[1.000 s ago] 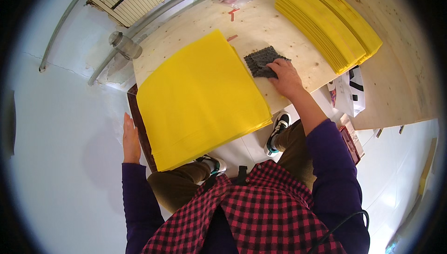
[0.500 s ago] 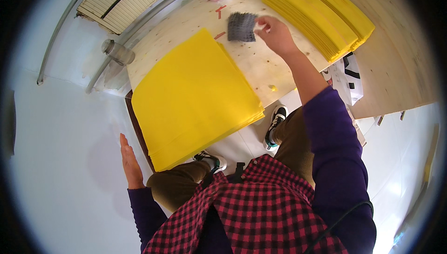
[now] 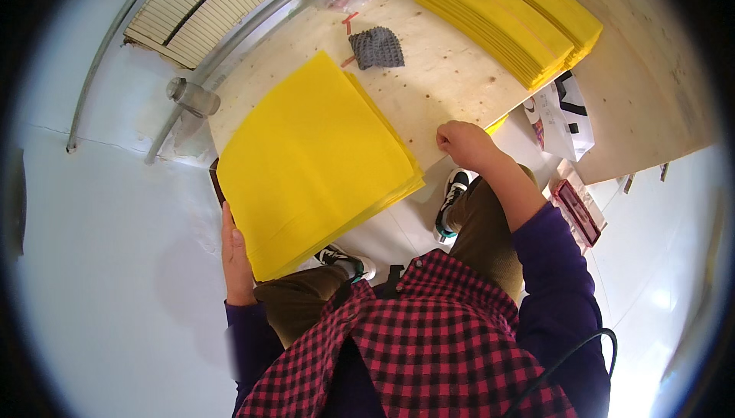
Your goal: The person folds a yellow fabric sheet on a wooden table. They align the edges, fold the fabric in half, and smooth the crease with their hands. The folded piece is then placed on a stack of similar folded sheets.
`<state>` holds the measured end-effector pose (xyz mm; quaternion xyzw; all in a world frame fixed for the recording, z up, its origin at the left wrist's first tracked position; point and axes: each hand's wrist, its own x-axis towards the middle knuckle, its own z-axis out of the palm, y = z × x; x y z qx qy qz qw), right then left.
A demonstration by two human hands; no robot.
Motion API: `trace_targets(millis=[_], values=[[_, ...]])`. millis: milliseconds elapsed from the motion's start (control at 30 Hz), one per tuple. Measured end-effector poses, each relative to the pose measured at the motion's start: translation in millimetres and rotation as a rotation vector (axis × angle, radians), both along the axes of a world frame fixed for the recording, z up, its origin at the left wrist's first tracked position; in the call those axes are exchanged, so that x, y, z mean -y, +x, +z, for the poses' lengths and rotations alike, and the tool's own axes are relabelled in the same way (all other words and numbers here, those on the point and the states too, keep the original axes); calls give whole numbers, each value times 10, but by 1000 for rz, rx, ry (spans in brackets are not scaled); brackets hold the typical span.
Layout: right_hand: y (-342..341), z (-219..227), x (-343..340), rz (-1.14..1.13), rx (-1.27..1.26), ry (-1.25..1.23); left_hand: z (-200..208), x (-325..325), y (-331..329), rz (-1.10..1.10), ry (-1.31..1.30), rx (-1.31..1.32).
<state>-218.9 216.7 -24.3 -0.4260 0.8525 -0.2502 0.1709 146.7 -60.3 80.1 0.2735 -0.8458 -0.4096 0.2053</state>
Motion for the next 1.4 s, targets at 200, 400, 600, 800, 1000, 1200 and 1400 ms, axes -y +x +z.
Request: trace_targets(millis=[200,400,600,800,1000,1200,1400], values=[[391,77,-342,5,181,-29,-52,-155,-285,-133,-79,16],[723,3,-495,-141,129,-139,-149,-224,-613,-174,-166,10],[716,98,-385,-237,317,-450,-112,134,-215,158,1,-110],[549,275,169,-26,71,-624,-437,566,-2,162,-201,116],[606,274,501,-109,76,-681,-660,652,-288,32,-303,293],[702,90,275,-230,178,-596,-752,557,-383,-5,-413,327],[728,-16,184,-265,188,-589,-751,510,-375,-6,-454,364]])
